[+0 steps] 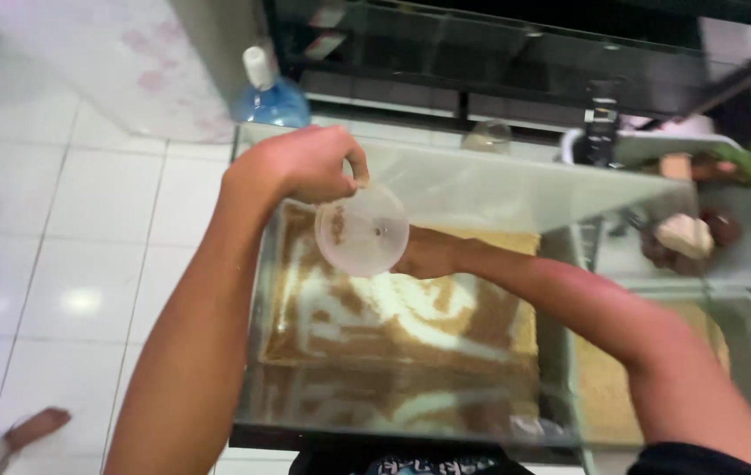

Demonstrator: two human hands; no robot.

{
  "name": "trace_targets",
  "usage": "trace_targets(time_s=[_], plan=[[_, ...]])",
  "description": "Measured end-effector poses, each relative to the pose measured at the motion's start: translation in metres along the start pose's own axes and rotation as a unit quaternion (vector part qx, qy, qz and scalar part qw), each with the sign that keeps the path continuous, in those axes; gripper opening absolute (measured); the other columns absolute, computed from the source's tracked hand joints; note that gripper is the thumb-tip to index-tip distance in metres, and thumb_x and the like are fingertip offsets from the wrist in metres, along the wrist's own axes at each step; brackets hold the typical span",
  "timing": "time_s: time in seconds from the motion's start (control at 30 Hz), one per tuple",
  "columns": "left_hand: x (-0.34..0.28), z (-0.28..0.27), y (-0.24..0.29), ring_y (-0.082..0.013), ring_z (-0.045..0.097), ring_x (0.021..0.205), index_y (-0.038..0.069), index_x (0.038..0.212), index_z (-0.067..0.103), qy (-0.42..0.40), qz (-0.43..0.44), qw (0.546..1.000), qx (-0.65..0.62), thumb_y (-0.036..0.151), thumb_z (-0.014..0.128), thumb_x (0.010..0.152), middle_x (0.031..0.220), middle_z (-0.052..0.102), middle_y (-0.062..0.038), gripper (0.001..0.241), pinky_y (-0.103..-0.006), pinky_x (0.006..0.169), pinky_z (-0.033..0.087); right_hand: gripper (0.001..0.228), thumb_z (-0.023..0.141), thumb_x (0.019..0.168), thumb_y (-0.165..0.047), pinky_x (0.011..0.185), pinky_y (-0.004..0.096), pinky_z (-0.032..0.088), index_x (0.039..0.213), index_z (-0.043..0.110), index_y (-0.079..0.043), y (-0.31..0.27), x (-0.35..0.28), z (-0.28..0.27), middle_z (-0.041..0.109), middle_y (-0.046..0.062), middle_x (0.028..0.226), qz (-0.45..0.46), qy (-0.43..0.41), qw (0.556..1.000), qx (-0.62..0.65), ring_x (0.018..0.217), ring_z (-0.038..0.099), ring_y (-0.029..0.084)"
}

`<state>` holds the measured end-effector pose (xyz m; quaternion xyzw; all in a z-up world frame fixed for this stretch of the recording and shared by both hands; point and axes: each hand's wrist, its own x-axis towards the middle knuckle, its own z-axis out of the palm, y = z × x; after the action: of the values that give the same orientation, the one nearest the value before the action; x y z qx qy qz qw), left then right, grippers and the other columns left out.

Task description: Scooping substrate from a container and pouring it into a glass aquarium tank, then spreading it evenly across the bottom.

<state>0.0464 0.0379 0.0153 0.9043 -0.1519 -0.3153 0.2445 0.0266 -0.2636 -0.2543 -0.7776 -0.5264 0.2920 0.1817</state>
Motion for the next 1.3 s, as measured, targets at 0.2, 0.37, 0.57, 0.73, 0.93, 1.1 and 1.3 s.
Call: trace_targets(time_s=[0.2,0.37,0.57,0.73,0.93,1.1,1.3], plan=[[-0.008,0.011,-0.027,-0.0368,0.079,0.112,0.023,0.124,0.085,-0.044,-0.074,0.996,0.013,0.022,0.063,0.089,0.117,0.083,-0.017,0.042,-0.0497,0.101,0.06,0.065,0.064,0.106,-0.032,0.12,0.058,0.048,0.157,0.048,0.005,-0.042,0.086,0.021,0.056,0.032,0.155,-0.073,0.027,0.997,0.028,0.141,0.057,0.054],[-0.019,0.006,-0.03,-0.0382,0.078,0.111,0.028,0.122,0.086,-0.045,-0.076,0.996,0.005,0.028,0.064,0.087,0.118,0.084,-0.015,0.041,-0.0499,0.098,0.059,0.066,0.062,0.104,-0.029,0.118,0.058,0.048,0.158,0.046,0.006,-0.068,0.116,0.057,0.055,0.033,0.153,-0.106,0.063,0.991,0.049,0.139,0.057,0.053],[-0.041,-0.017,-0.008,-0.0164,0.074,0.116,0.026,0.132,0.084,-0.068,-0.044,0.996,0.025,0.022,0.065,0.094,0.133,0.082,0.01,0.043,-0.0379,0.09,0.057,0.067,0.058,0.102,-0.026,0.115,0.059,0.048,0.158,0.043,0.007,-0.103,0.12,0.075,0.055,0.033,0.151,-0.12,0.131,0.983,0.056,0.136,0.058,0.052],[-0.049,-0.021,0.002,-0.0159,0.074,0.109,0.028,0.131,0.085,-0.066,-0.065,0.996,0.01,0.022,0.064,0.094,0.128,0.084,0.01,0.043,-0.0373,0.083,0.056,0.067,0.055,0.101,-0.024,0.113,0.059,0.049,0.159,0.041,0.007,-0.104,0.137,0.07,0.055,0.033,0.149,-0.128,0.203,0.97,0.035,0.134,0.058,0.051],[-0.038,-0.019,-0.01,-0.015,0.074,0.112,0.028,0.133,0.084,-0.057,-0.039,0.998,0.014,0.022,0.068,0.096,0.132,0.083,0.01,0.04,-0.036,0.088,0.056,0.068,0.051,0.099,-0.02,0.111,0.06,0.049,0.159,0.038,0.008,-0.096,0.172,0.074,0.054,0.033,0.146,-0.147,0.287,0.946,0.011,0.131,0.058,0.05],[-0.036,-0.017,-0.009,-0.0154,0.076,0.105,0.028,0.133,0.085,-0.071,-0.058,0.996,-0.022,0.023,0.07,0.097,0.126,0.085,0.009,0.039,-0.0356,0.078,0.056,0.069,0.048,0.097,-0.018,0.109,0.06,0.049,0.16,0.036,0.009,-0.089,0.181,0.076,0.054,0.034,0.144,-0.156,0.345,0.925,-0.007,0.129,0.059,0.049],[-0.04,-0.017,-0.008,-0.0159,0.065,0.088,0.032,0.128,0.087,-0.069,-0.069,0.995,-0.031,0.026,0.069,0.099,0.111,0.082,0.009,0.034,-0.0342,0.067,0.048,0.07,0.046,0.095,-0.015,0.107,0.061,0.049,0.16,0.033,0.01,-0.087,0.184,0.115,0.054,0.034,0.142,-0.168,0.4,0.901,-0.01,0.127,0.059,0.049]])
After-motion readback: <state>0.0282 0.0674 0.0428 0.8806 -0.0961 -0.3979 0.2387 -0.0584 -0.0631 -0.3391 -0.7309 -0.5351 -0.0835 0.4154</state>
